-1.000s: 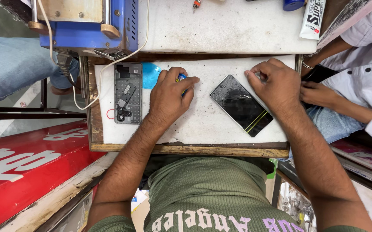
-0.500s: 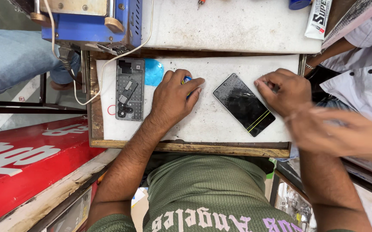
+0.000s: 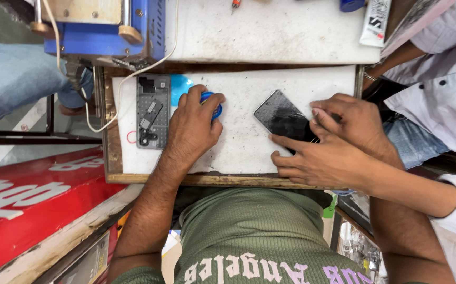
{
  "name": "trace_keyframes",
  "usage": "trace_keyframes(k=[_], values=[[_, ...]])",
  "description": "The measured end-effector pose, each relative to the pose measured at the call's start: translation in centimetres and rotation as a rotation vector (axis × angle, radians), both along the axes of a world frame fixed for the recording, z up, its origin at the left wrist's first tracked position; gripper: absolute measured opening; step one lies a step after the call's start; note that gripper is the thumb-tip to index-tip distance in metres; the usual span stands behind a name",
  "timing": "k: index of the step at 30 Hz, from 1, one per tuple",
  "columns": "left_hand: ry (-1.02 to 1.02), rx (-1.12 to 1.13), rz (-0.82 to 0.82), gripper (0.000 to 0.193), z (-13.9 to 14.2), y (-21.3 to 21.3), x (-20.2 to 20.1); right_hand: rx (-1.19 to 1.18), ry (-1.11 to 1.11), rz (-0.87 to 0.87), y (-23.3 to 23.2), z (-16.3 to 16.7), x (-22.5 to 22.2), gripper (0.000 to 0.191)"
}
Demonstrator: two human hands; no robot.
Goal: The person works at a repair bench on a smartphone screen replacement. They first handle a phone in a screen-separation machine, then once the broken screen is removed they peel and apply adhesive tape around the phone frame while a coworker holds the phone steady, pressing the tape into place by hand.
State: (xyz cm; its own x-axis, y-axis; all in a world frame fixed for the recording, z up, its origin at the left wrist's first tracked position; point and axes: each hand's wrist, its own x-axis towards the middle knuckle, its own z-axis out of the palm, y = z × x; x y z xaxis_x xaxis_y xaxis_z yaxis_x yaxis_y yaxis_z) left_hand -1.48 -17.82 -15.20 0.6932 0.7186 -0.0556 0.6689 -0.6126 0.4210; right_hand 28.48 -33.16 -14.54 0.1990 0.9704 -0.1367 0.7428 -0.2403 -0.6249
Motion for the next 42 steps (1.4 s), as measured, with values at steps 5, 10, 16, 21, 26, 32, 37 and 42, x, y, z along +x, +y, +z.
trace_keyframes(k=[5,10,16,21,26,32,37,42], values=[[0.019,-0.035,0.018,0.033,-1.1,-0.6,2.0,-0.005,0.131,0.108,-0.6,0.3,-0.9,0.029],[-0.097,0.221,-0.119,0.038,-2.5,-1.1,2.4,-0.086,0.060,0.490,-0.6,-1.4,-1.9,0.029],[0.038,0.289,-0.041,0.045,-1.7,-0.7,-1.2,-0.046,0.048,0.322,-0.8,-1.9,0.6,0.030],[0.025,0.273,-0.070,0.048,-1.2,-1.6,-2.0,-0.079,0.011,0.392,-0.4,-1.9,0.4,0.030],[-0.048,0.200,-0.130,0.049,-2.3,-2.3,1.5,-0.113,-0.027,0.596,-0.6,-2.3,-1.9,0.031],[0.035,0.210,-0.054,0.046,-1.3,-2.1,-2.9,-0.112,-0.013,0.557,-0.1,-3.0,-0.7,0.032],[0.003,0.277,0.001,0.040,-0.7,-2.7,-4.3,-0.097,-0.022,0.443,0.9,-2.4,0.5,0.033],[-0.084,0.210,-0.089,0.040,-2.5,-2.7,2.0,-0.128,-0.088,0.680,-0.3,-2.9,-1.8,0.034]])
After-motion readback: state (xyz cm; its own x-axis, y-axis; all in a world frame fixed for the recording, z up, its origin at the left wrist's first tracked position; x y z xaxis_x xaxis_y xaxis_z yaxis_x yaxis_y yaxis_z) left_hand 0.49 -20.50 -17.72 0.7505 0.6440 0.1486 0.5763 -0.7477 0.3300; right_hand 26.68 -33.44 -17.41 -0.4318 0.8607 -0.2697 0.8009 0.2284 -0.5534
